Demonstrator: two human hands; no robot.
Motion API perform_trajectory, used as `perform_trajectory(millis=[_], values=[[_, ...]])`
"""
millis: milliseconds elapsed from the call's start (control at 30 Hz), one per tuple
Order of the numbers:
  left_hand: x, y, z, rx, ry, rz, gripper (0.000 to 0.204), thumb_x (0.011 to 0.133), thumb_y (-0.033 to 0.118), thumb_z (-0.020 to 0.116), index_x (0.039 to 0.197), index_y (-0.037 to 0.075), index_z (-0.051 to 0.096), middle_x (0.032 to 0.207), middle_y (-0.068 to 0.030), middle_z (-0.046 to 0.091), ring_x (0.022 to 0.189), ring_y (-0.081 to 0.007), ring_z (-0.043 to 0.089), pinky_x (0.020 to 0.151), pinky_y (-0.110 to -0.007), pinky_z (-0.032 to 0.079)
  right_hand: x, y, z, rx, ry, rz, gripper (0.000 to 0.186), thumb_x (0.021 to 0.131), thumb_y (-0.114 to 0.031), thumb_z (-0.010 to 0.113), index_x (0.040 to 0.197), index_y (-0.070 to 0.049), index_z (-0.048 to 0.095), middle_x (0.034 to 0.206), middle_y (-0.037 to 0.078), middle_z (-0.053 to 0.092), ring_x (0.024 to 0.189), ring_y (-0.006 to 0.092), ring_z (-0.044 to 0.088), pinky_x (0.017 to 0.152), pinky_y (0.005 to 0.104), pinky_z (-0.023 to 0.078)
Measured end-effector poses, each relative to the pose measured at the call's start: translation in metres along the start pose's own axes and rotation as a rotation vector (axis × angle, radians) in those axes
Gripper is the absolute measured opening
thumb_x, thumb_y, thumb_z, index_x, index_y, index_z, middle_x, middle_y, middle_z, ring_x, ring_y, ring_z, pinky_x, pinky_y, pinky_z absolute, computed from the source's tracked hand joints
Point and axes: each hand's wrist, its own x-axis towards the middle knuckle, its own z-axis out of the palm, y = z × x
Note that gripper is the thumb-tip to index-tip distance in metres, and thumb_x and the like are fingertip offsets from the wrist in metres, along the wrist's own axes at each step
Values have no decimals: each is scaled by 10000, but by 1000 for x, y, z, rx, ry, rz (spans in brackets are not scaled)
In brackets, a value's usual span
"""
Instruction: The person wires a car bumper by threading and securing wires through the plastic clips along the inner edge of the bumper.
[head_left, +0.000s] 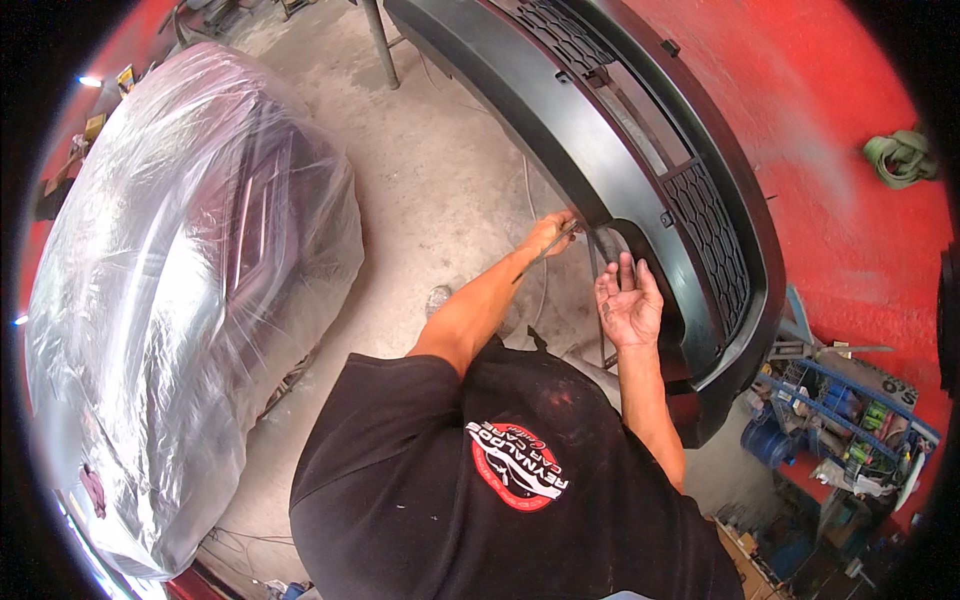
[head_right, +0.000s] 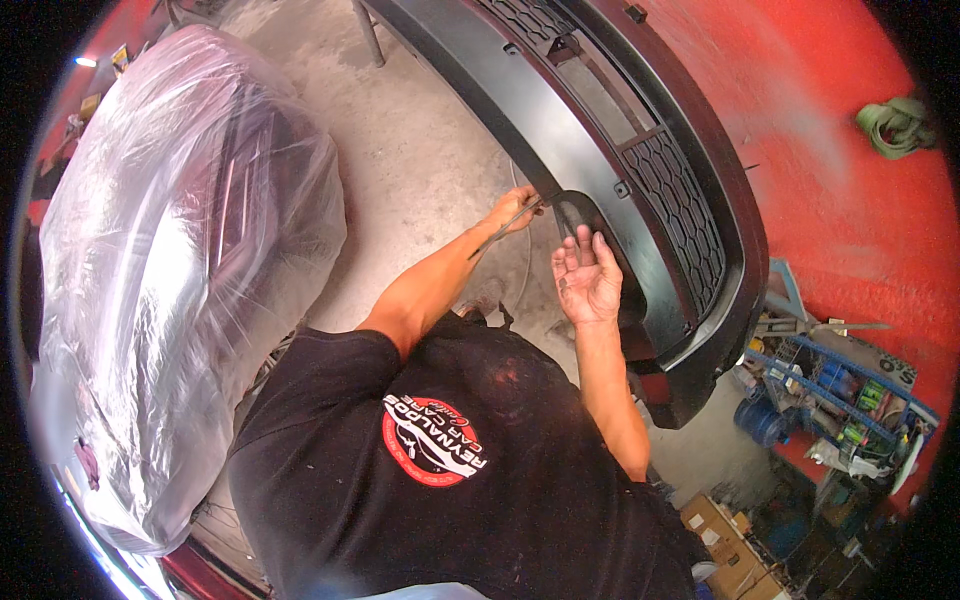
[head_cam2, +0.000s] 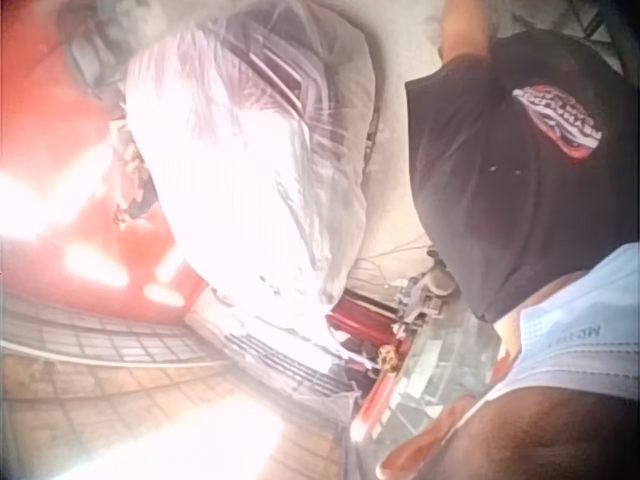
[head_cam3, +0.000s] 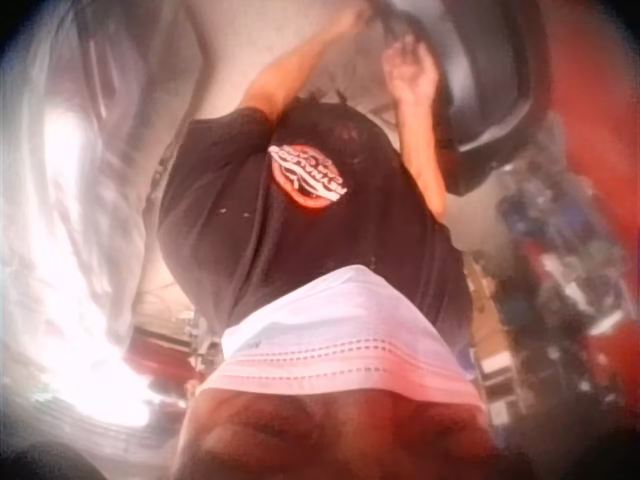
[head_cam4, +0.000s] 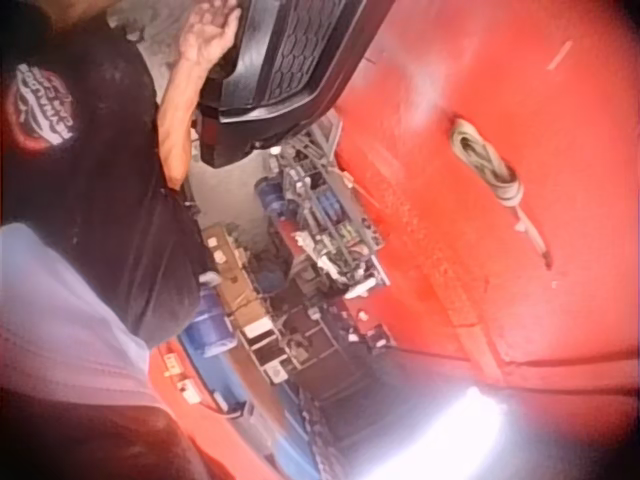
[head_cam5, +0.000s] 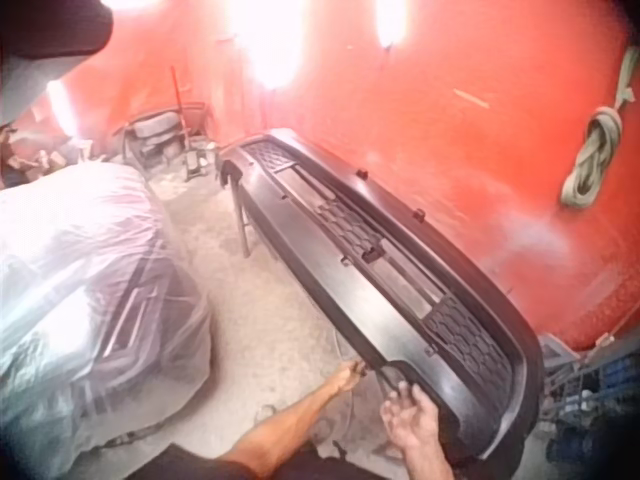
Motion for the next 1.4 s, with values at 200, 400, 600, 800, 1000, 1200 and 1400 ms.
perform_trajectory(millis=[200,400,600,800,1000,1200,1400], values=[[-60,35,-7,-325,-28,24,196,925,69,480,1075,24,596,869,-50,597,871,-134,555,788,-282,484,0,-2,4,32,-18,13,158,838,-175,658,930,-57,606,972,38,643,874,200,585,768,365,501],[-50,33,-30,187,-69,225,233,961,148,468,1134,60,597,946,-34,622,905,-110,553,877,-271,445,-3,-5,12,-5,7,10,160,847,-185,648,929,-55,607,978,47,642,870,203,590,781,374,505],[-30,14,-34,23,-245,-34,262,965,170,463,1169,65,591,1112,-17,632,1038,-87,542,903,-252,425,-6,-5,12,-14,8,24,229,862,-225,628,981,-29,625,988,51,641,871,208,594,802,371,499],[-21,16,-46,-340,-397,-103,278,948,181,505,1189,76,592,952,33,625,822,-78,522,757,-240,427,-3,-10,14,23,-31,100,249,857,-237,636,984,-23,628,968,54,649,875,216,592,799,369,494],[-24,15,-28,-53,-205,-76,254,963,196,479,1142,49,586,950,16,625,801,-95,543,730,-265,462,-3,-11,19,49,-20,87,261,856,-238,638,1003,-23,624,945,54,654,871,223,593,798,380,482],[-5,-20,-10,-441,-164,-16,252,964,201,478,1104,20,584,897,-20,623,757,-97,549,691,-260,472,-4,-11,14,46,-7,83,261,855,-237,637,1013,-29,627,954,47,657,878,218,589,806,377,476],[5,-45,-4,-530,-116,-48,218,935,178,543,1099,38,580,969,-41,635,842,-101,575,739,-246,476,-3,-10,14,33,6,104,261,854,-235,638,1010,-26,628,954,43,658,872,216,588,802,375,478]])
